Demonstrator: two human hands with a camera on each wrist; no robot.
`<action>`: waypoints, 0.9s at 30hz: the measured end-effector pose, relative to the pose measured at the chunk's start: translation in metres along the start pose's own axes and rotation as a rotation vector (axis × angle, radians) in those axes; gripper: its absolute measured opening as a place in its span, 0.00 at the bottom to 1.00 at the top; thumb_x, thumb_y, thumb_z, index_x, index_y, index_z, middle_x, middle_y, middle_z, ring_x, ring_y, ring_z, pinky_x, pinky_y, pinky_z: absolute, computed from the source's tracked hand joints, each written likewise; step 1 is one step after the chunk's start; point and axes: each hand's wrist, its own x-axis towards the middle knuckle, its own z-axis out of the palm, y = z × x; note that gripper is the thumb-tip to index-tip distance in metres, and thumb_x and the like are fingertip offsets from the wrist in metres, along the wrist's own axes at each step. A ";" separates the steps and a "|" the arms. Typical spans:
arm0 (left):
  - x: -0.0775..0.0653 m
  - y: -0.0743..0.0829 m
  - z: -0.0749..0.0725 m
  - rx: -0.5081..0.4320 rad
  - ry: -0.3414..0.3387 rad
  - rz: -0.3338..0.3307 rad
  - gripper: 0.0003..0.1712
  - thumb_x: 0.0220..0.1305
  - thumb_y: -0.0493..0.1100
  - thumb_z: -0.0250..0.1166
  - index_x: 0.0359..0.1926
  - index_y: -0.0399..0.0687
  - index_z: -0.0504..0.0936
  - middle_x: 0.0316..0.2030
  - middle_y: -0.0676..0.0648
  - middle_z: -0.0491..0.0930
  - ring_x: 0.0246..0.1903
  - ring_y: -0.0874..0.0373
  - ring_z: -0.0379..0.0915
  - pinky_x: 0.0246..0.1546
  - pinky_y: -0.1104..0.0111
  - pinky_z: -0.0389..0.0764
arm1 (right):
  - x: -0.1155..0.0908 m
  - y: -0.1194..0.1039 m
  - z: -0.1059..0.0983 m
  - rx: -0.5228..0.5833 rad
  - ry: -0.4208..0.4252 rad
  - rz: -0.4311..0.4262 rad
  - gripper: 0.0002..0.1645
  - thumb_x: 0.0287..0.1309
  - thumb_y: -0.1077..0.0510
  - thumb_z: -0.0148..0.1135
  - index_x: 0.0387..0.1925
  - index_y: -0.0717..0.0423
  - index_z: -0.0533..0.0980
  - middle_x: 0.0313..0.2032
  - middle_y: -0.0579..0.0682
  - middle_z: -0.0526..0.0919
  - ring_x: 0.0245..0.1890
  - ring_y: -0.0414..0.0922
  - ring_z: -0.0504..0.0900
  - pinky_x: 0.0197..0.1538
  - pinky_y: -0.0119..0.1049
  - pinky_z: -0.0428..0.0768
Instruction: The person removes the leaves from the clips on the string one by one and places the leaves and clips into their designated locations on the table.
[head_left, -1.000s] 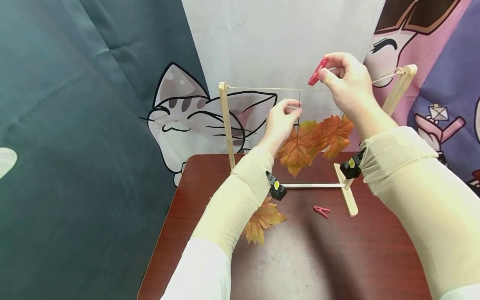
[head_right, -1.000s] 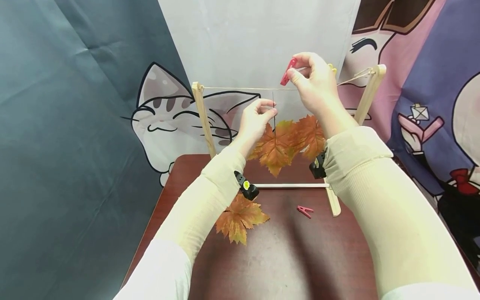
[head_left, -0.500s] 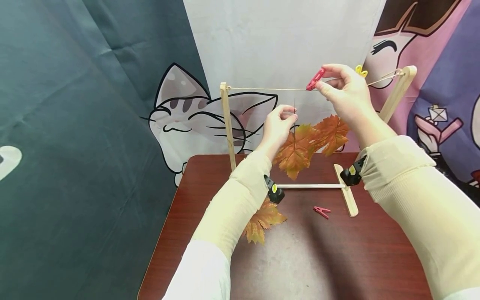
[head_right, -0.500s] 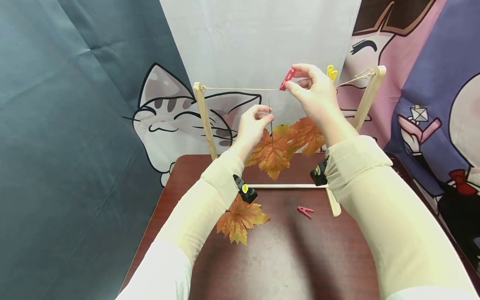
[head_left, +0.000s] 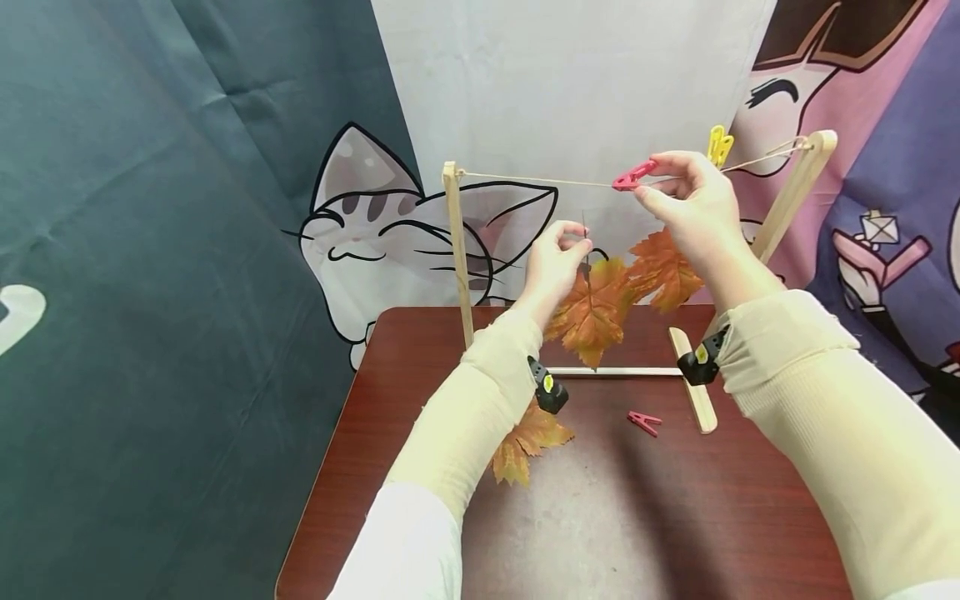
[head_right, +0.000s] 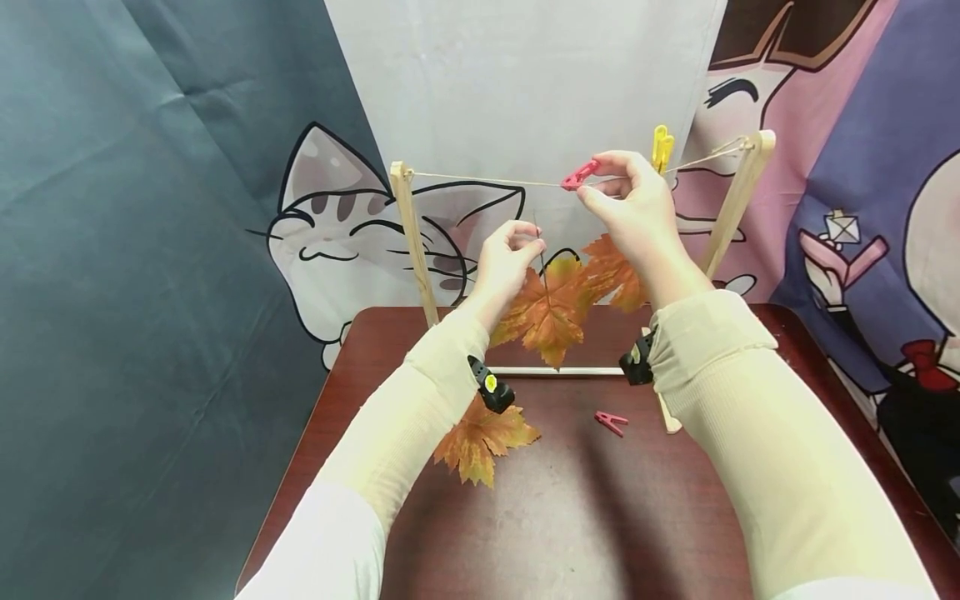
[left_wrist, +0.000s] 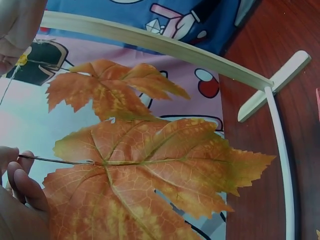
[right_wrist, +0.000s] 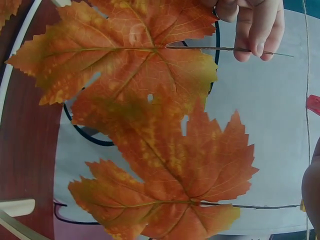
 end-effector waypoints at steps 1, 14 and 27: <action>0.000 -0.001 0.000 -0.007 0.000 -0.007 0.07 0.60 0.38 0.64 0.40 0.48 0.80 0.28 0.49 0.80 0.26 0.62 0.73 0.22 0.74 0.70 | 0.000 0.002 0.000 0.006 0.002 0.001 0.26 0.56 0.50 0.65 0.56 0.45 0.72 0.34 0.39 0.79 0.35 0.37 0.73 0.30 0.29 0.66; -0.004 -0.014 -0.001 -0.041 0.004 -0.054 0.06 0.62 0.38 0.63 0.41 0.48 0.79 0.28 0.49 0.79 0.25 0.60 0.72 0.19 0.73 0.69 | 0.001 0.007 0.005 0.214 0.039 -0.008 0.24 0.54 0.60 0.66 0.53 0.48 0.73 0.35 0.41 0.81 0.38 0.37 0.78 0.33 0.25 0.70; -0.005 -0.022 -0.006 -0.050 0.014 -0.062 0.06 0.61 0.38 0.63 0.41 0.48 0.80 0.27 0.50 0.78 0.21 0.53 0.71 0.17 0.74 0.68 | 0.001 0.006 -0.002 0.218 0.051 0.003 0.25 0.53 0.57 0.68 0.54 0.47 0.74 0.38 0.43 0.82 0.34 0.38 0.76 0.33 0.26 0.71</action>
